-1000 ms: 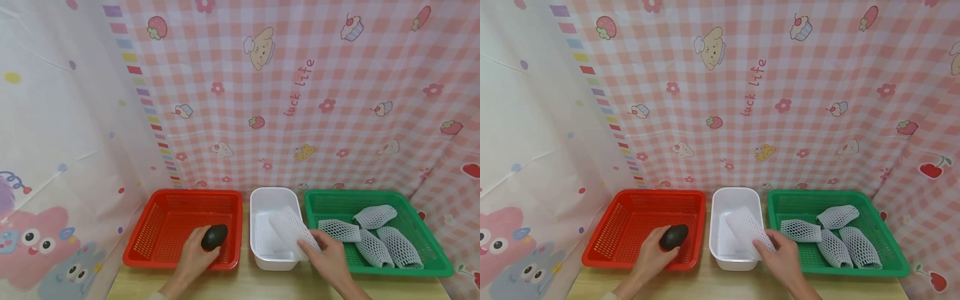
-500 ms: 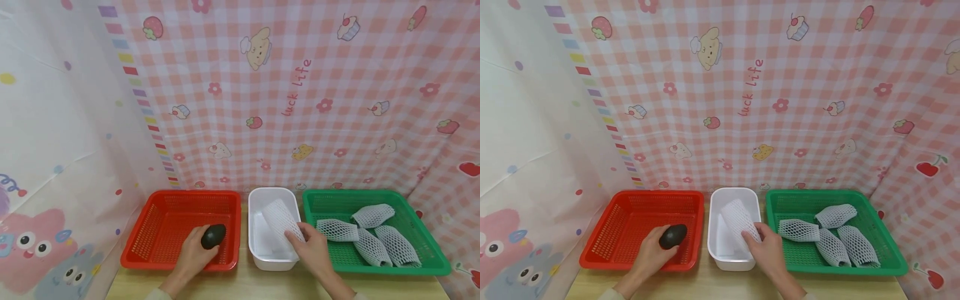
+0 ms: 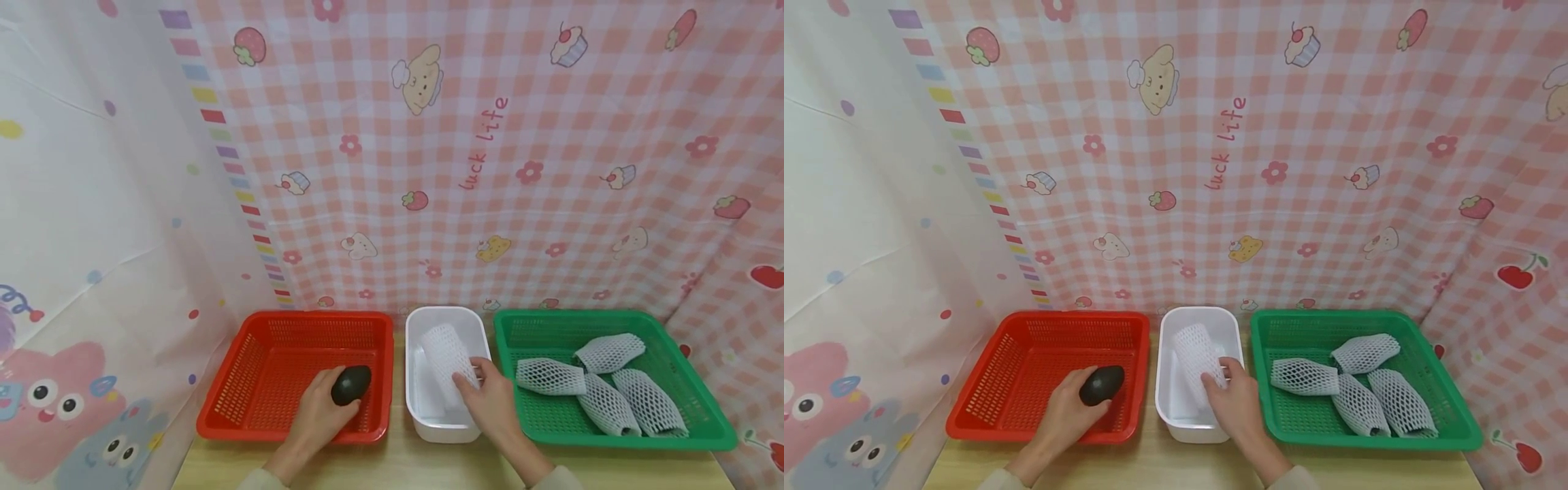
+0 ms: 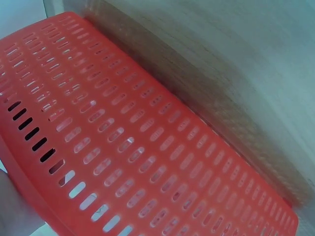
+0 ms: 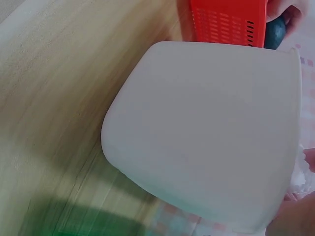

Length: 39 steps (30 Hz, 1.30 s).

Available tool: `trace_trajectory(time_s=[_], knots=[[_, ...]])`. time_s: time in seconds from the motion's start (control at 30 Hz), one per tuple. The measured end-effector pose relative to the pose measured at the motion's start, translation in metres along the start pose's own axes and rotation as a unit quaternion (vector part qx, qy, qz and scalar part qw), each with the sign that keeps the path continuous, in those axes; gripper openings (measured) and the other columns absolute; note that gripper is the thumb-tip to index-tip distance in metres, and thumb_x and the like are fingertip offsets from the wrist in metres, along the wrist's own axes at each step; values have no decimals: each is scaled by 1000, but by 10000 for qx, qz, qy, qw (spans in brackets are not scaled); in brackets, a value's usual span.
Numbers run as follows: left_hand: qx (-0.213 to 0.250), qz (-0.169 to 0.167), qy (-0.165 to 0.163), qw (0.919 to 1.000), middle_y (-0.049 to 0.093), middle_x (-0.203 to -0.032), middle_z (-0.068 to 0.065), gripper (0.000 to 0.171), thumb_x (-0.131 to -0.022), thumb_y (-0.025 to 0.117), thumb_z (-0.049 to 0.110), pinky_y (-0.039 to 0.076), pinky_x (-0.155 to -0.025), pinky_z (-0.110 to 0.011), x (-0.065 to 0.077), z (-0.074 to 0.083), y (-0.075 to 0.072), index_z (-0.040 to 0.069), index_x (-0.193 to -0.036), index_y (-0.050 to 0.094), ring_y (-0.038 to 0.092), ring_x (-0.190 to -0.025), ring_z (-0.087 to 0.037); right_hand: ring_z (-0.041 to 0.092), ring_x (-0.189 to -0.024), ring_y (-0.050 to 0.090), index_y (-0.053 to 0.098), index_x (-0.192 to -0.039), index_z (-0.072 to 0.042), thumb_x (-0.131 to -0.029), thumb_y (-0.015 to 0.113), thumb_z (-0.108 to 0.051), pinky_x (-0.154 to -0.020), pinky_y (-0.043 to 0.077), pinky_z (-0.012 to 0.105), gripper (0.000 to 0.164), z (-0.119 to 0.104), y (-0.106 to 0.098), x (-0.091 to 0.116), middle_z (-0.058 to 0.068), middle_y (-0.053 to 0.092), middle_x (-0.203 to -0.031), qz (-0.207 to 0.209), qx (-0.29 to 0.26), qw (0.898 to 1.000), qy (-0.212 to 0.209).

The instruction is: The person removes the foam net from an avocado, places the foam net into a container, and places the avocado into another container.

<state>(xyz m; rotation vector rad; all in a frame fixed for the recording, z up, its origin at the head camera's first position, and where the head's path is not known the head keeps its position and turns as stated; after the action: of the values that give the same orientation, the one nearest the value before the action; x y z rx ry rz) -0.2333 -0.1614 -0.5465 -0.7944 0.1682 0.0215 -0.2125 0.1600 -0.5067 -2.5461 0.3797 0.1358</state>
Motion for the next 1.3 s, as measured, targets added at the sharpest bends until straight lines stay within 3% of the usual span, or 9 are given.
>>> trace_trajectory(time_s=[0.2,0.37,0.5,0.83,1.07,1.3], knots=[[-25,-62,-49,10000,65,-129,-14,70,-79,90,21,59,-89,-51,0,-1,1,2,-141,62,68,-109,-30,31,-88,71,68,-120,4,-90,80,-17,-74,58,45,38,-1,7,0,20,74,-100,-155,170,9996,191],[-30,-143,-95,9998,65,-129,-15,71,-80,90,21,59,-90,-52,0,-2,2,0,-141,61,67,-110,-30,32,-93,75,66,-123,3,-94,78,-22,-82,61,49,40,-3,20,1,18,75,-105,-873,-29,9958,278],[-41,-249,-129,9996,65,-127,-15,68,-80,90,19,58,-92,-54,0,-3,3,-1,-139,62,67,-109,-30,32,-93,76,66,-121,5,-94,78,-15,-83,61,48,36,-4,26,4,16,75,-104,-1188,-105,9929,31],[-376,-759,-159,9963,67,-120,-15,67,-76,91,17,56,-93,-55,-5,-6,12,-3,-134,64,67,-108,-31,24,-95,75,71,-113,-3,-91,78,-5,-80,61,36,23,-12,9,2,9,76,-107,-786,-162,9936,-794],[-415,-1177,-334,9916,68,-118,-16,64,-75,90,14,55,-96,-57,-8,-7,18,-4,-131,65,66,-109,-32,28,-104,68,68,-126,-5,-93,79,-14,-85,57,49,35,-11,-20,-1,9,73,-117,-498,236,9943,-917],[-558,-1288,-41,9901,69,-114,-19,66,-72,91,12,57,-91,-54,-12,-5,20,-9,-129,65,67,-104,-33,39,-110,66,61,-137,-1,-96,77,-27,-90,54,55,50,3,-58,-3,18,67,-132,-150,609,9923,-1068]])
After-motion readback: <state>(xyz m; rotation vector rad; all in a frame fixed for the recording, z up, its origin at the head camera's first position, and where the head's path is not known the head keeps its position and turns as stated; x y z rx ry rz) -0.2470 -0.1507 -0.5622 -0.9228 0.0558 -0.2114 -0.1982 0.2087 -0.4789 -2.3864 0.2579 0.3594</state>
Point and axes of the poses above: each hand's wrist, its own x-axis away from the middle knuckle, its own y-axis out of the palm, z = x × y, the point moved 7 cm from there along -x, towards the middle knuckle
